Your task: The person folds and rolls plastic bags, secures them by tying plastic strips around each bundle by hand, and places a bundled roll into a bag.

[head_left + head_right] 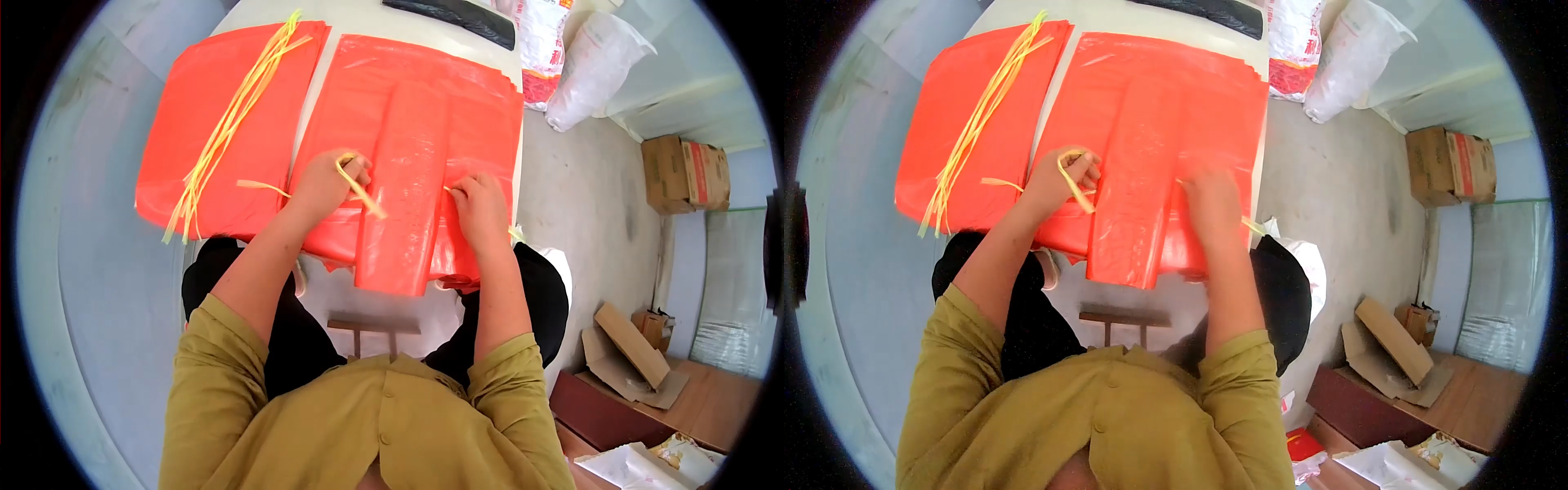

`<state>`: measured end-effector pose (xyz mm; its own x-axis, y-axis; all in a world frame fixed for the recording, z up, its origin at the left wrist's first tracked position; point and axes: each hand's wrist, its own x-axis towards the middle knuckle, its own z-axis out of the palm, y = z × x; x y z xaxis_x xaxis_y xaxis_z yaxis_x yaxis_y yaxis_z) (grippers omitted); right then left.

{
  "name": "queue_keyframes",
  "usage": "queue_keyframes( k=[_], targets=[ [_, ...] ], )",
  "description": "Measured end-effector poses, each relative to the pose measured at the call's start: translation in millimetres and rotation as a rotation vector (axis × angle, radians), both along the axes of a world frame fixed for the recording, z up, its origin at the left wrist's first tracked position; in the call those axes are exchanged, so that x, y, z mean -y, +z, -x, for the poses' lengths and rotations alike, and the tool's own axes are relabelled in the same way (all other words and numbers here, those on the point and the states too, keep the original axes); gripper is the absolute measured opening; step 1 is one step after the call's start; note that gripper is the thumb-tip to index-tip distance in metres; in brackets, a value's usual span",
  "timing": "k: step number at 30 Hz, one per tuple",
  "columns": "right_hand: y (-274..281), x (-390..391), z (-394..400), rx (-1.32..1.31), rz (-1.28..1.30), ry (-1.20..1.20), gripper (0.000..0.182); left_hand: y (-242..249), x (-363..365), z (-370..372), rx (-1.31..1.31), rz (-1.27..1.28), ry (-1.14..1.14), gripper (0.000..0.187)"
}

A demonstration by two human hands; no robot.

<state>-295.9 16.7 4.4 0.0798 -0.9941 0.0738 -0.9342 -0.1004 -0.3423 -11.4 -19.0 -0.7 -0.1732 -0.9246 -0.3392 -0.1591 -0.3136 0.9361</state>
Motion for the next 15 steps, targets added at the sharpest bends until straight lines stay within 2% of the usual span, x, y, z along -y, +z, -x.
queue_keyframes(
  k=[4, 6, 9, 12, 15],
  targets=[
    [-14, 1, 16, 0.034, 0.043, 0.010, 0.012, 0, -2, 3, -0.097, -0.060, 0.130, 0.031],
    [-6, 0, 18, 0.101, 0.042, 0.018, 0.009, 0, -3, 4, -0.054, -0.032, 0.104, 0.030],
    [2, -5, 6, -0.001, 0.088, 0.148, 0.007, 4, -4, 6, -0.007, -0.019, 0.078, 0.030],
    [-8, -2, 8, -0.115, 0.033, 0.096, 0.010, 1, -3, 4, -0.024, -0.012, 0.084, 0.030],
    [-11, 1, 13, 0.037, -0.023, -0.095, 0.015, 1, -3, 5, -0.051, -0.023, 0.098, 0.031]
  ],
)
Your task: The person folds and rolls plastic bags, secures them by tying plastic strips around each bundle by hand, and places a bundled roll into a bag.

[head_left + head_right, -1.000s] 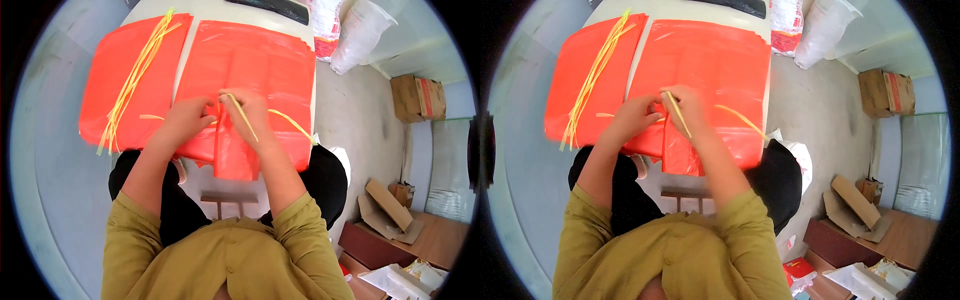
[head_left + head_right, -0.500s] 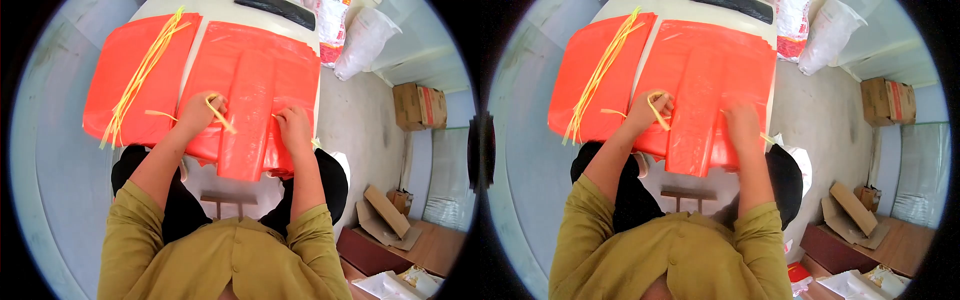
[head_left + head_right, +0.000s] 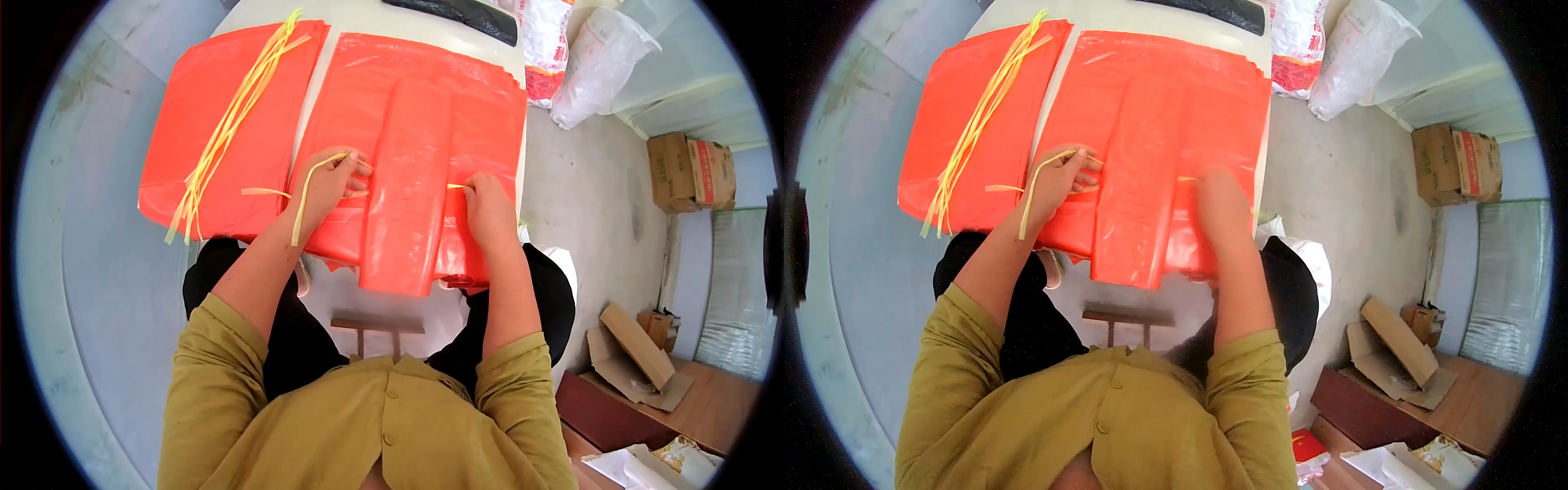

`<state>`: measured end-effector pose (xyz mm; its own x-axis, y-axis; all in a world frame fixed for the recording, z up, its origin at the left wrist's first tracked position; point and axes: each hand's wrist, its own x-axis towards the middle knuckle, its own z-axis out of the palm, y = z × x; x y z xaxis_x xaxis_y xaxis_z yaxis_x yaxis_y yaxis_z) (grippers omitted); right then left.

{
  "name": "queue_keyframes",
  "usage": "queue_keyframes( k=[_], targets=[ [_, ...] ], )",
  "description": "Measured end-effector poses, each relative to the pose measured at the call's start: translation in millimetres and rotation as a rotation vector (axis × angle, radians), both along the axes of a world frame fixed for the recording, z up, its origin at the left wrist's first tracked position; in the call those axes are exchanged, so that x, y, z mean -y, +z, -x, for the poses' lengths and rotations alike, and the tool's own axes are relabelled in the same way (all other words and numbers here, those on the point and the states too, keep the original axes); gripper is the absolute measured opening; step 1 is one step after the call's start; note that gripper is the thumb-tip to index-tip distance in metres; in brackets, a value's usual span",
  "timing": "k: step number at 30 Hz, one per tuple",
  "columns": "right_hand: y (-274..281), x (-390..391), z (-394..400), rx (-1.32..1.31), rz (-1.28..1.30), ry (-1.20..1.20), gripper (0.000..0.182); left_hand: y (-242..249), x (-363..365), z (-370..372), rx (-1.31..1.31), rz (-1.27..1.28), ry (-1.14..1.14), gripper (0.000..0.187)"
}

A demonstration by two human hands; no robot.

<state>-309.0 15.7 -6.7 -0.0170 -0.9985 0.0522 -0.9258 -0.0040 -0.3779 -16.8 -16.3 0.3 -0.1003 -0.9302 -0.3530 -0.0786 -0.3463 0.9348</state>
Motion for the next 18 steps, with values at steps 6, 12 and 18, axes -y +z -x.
queue_keyframes(
  k=[6, 12, 18],
  targets=[
    [16, -4, 20, 0.172, -0.128, -0.106, 0.027, -4, 0, 5, 0.095, 0.012, 0.014, 0.031],
    [38, 0, 20, 0.101, -0.246, -0.042, 0.032, -4, 0, 12, 0.130, 0.066, -0.012, 0.026],
    [40, 12, 29, 0.007, -0.215, -0.060, 0.031, 6, 12, 8, 0.113, 0.002, 0.030, 0.020]
  ],
)
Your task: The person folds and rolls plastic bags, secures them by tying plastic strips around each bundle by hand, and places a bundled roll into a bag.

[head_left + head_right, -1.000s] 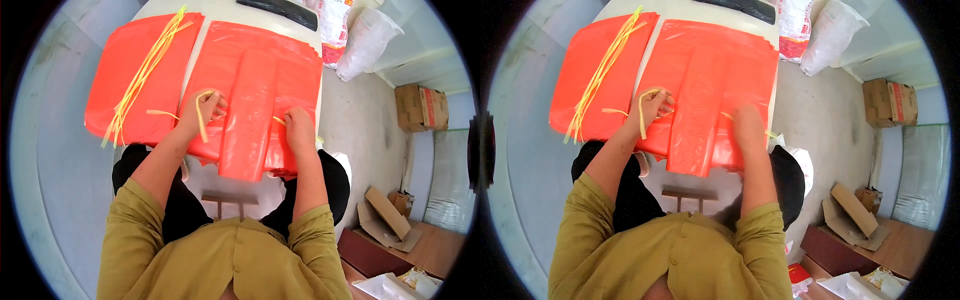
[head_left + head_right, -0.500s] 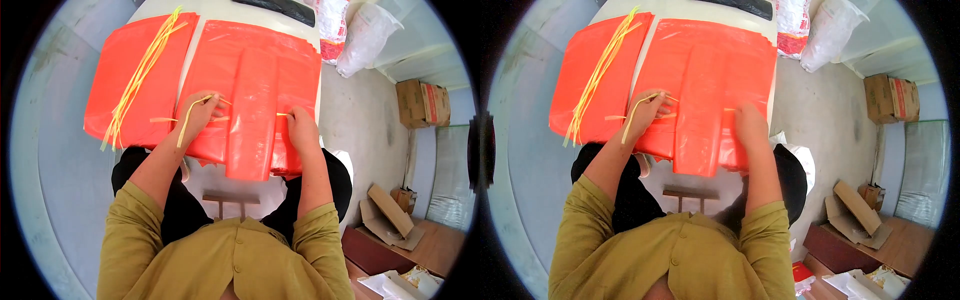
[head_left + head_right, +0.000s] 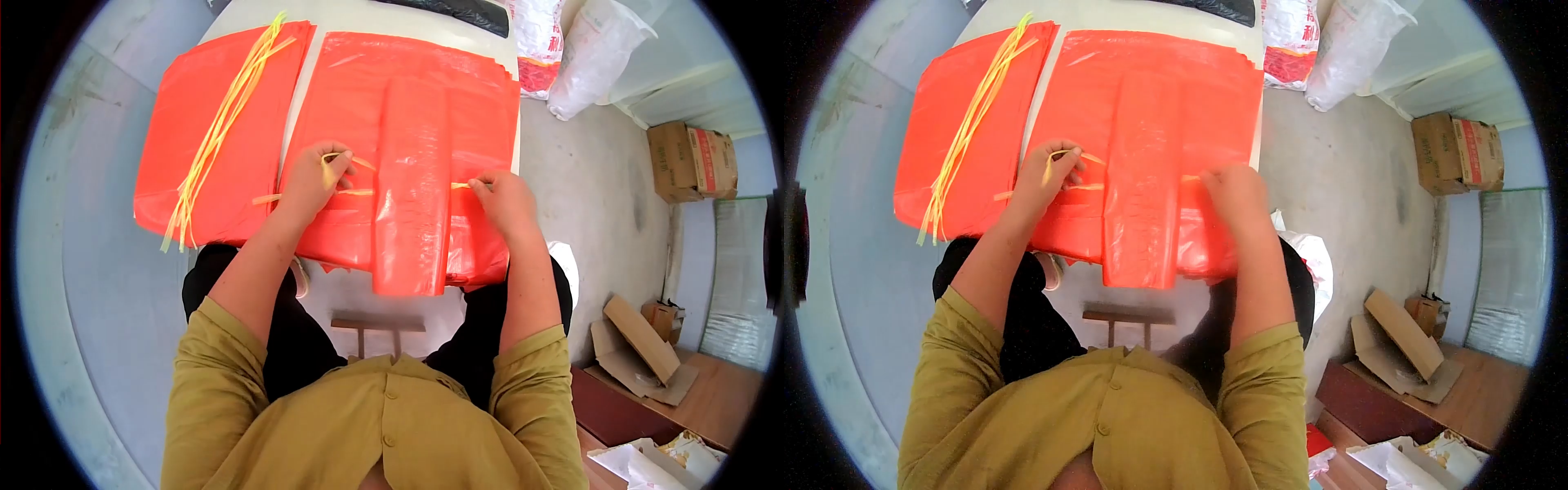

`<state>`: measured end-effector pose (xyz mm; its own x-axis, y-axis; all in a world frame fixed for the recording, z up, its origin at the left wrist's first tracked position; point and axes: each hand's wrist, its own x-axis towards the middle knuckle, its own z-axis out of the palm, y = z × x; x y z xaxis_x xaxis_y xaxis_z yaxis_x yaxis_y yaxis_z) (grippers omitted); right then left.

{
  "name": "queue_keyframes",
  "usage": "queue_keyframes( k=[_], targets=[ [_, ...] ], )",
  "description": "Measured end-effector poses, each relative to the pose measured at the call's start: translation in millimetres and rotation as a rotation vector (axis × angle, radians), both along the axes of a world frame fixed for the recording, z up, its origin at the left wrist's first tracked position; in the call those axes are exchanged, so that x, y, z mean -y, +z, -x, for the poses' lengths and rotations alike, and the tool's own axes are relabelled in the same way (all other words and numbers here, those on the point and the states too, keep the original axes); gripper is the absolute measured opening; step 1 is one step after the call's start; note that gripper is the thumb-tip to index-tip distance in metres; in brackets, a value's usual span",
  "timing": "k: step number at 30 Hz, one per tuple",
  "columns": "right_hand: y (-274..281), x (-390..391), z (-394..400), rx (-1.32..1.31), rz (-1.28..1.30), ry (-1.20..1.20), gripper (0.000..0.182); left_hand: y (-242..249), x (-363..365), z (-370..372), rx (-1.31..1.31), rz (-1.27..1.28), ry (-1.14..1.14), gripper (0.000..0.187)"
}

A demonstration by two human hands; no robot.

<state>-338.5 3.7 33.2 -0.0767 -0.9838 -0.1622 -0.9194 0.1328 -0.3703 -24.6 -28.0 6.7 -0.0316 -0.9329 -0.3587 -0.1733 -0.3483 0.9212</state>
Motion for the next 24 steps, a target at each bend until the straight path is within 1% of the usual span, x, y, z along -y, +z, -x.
queue_keyframes(
  k=[1, 3, 6, 9, 12, 15, 18, 22, 24],
  targets=[
    [0, 0, 7, -0.034, 0.018, -0.004, 0.030, 2, 1, 0, 0.008, -0.024, 0.008, 0.019],
    [3, 0, 22, -0.104, 0.056, -0.016, 0.027, 2, 3, 3, 0.018, 0.007, -0.022, 0.019],
    [19, 2, 38, -0.181, -0.091, -0.119, 0.023, -4, 5, 14, 0.009, 0.066, -0.067, 0.019],
    [18, 2, 49, -0.326, -0.126, -0.124, 0.021, -17, 7, 24, -0.003, 0.117, -0.099, 0.019],
    [-2, 2, 56, -0.488, 0.132, -0.007, 0.021, -20, 9, 30, 0.015, 0.118, -0.110, 0.019],
    [-23, 8, 36, -0.164, 0.342, 0.108, 0.017, -19, 9, 34, -0.010, 0.120, -0.093, 0.019],
    [-14, 6, 1, -0.023, 0.245, 0.269, 0.014, -19, 9, 35, -0.017, 0.093, -0.074, 0.020],
    [-29, 7, -3, 0.000, 0.254, 0.297, 0.014, -13, 8, 37, -0.027, 0.054, -0.032, 0.020],
    [-29, 9, -3, -0.014, 0.268, 0.301, 0.015, -19, 9, 36, -0.027, 0.090, -0.045, 0.020]
  ],
)
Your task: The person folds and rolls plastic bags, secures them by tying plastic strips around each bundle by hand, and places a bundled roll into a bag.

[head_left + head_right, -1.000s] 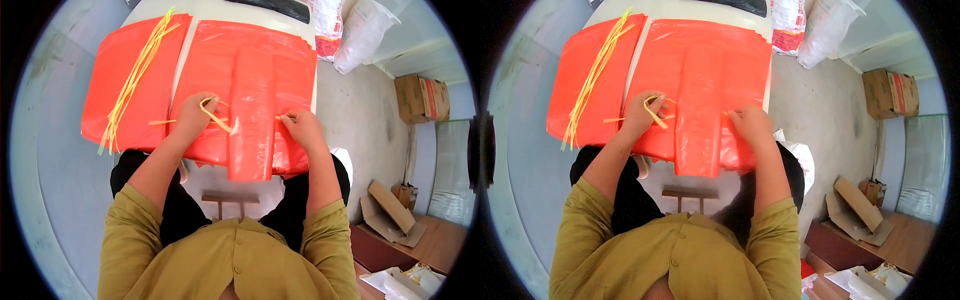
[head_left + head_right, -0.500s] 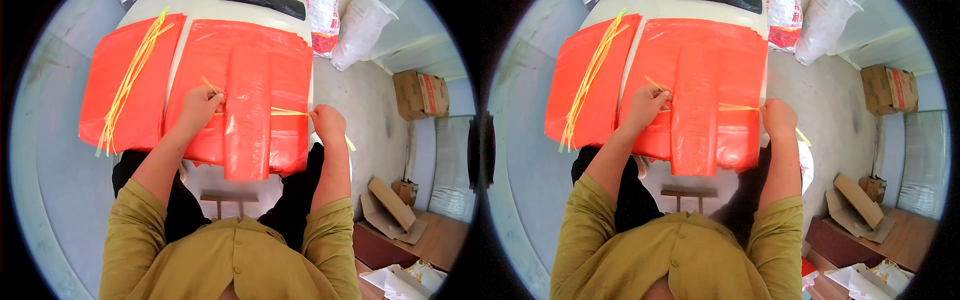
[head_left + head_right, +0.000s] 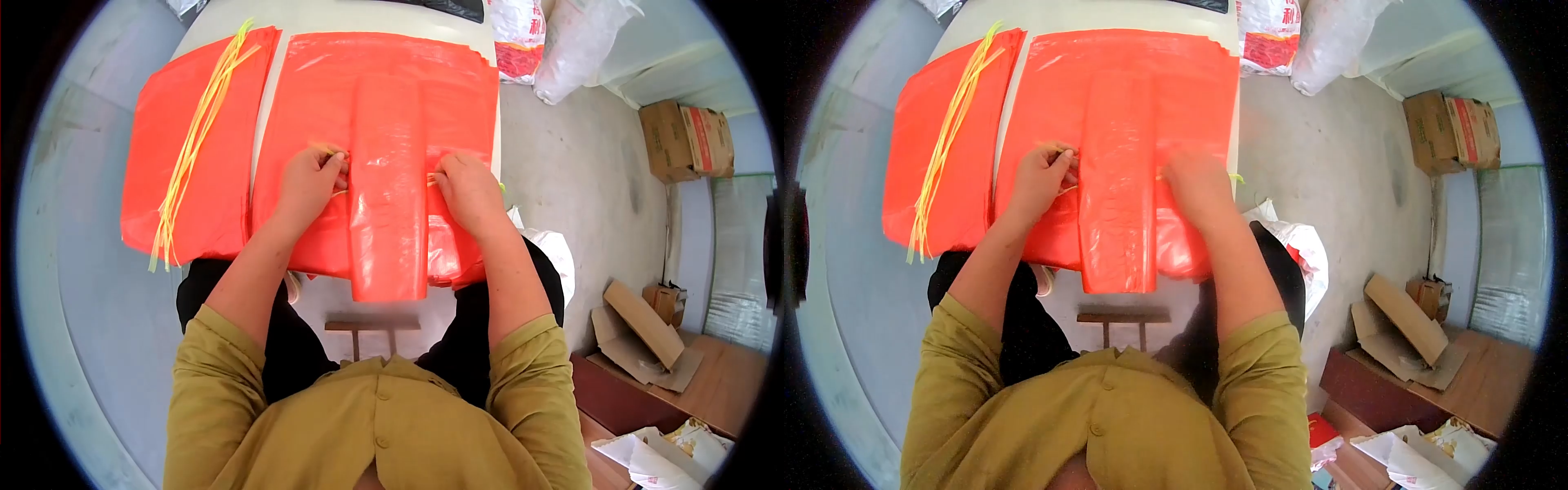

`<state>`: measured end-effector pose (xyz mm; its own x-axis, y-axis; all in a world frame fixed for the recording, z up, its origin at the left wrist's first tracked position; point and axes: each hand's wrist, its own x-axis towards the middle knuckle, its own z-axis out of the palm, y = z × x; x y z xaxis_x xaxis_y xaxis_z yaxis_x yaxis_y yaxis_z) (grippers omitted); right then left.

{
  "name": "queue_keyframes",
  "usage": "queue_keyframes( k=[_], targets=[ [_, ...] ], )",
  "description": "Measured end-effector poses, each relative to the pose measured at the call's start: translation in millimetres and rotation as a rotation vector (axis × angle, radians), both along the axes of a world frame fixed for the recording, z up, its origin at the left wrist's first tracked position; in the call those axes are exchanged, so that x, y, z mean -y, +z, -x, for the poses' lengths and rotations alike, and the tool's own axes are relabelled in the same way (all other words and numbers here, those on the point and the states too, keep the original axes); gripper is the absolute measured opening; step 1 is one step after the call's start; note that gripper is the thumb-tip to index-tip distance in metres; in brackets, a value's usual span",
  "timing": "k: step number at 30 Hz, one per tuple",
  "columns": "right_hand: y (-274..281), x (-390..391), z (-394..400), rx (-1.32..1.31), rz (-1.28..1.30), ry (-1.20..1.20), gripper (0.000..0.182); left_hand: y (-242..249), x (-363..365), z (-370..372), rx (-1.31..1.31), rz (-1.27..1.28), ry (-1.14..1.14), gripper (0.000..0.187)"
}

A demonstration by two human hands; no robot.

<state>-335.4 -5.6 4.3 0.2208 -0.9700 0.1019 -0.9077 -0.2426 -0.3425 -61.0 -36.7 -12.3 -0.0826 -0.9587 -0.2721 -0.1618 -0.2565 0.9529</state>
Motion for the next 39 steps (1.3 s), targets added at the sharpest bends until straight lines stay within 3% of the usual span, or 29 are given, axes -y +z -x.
queue_keyframes(
  k=[7, 12, 18, 30, 33, 36, 39],
  targets=[
    [8, 1, -1, 0.244, -0.196, -0.151, 0.020, 5, -17, 11, 0.258, 0.227, -0.022, 0.019],
    [-6, 8, 38, 0.454, -0.239, -0.131, 0.020, 1, -18, 12, 0.277, 0.235, -0.009, 0.018],
    [15, -10, 73, 0.046, -0.223, -0.322, 0.020, -7, -18, 11, 0.299, 0.265, 0.018, 0.016],
    [-49, -66, 256, -0.274, -0.341, -0.787, 0.026, 1, -19, 13, 0.257, 0.220, 0.037, 0.018],
    [-63, -86, 318, 0.043, -0.326, -0.953, 0.027, 0, -17, 12, 0.251, 0.211, 0.047, 0.017],
    [-72, -90, 322, 0.237, 0.077, -0.977, 0.027, -5, -15, 10, 0.232, 0.203, 0.039, 0.017],
    [-35, -51, 232, 0.388, 0.091, -0.608, 0.027, -14, -10, 6, 0.143, 0.162, 0.040, 0.019]
  ],
)
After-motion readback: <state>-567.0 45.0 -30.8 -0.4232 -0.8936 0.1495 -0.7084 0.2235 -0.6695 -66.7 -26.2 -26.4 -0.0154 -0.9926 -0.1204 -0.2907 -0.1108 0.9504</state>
